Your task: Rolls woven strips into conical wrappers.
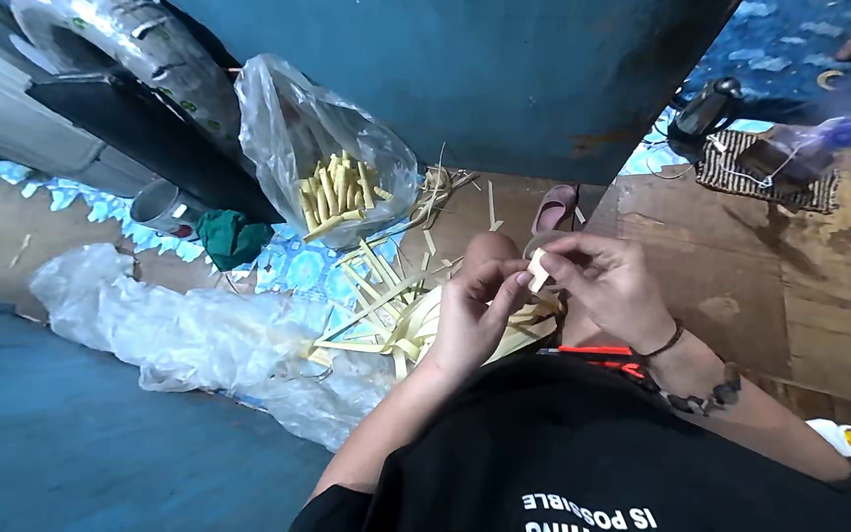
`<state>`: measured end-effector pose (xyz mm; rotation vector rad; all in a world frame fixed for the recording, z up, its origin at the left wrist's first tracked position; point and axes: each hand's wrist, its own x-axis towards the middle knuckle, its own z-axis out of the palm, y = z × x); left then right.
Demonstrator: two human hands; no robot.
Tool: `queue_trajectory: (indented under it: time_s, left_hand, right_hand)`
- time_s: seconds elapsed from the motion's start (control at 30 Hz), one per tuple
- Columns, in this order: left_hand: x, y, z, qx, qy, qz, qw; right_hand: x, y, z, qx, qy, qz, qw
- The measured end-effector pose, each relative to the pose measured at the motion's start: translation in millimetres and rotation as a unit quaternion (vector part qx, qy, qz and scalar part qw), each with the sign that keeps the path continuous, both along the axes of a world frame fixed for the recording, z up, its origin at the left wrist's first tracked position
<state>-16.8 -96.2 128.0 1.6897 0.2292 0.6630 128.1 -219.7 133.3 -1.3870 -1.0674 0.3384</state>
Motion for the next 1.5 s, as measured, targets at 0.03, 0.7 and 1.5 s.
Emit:
queue_trajectory:
  time_s: [0.03, 0.7, 1.5]
  left_hand:
    - [1, 0, -3, 0.005, -0.003, 0.004, 1.0]
    - [17, 11, -46, 0.26, 0.008, 0.03, 0.965]
    - [2, 7, -19, -0.082, -0.016, 0.084, 0.993]
  right_hand:
    - [0, 0, 0, -0.016, -0.008, -0.011, 1.0]
    - [3, 11, -17, -0.067, 0.191, -0.05, 0.978]
    - [-5, 10, -20, 0.125, -0.349, -0.112, 0.922]
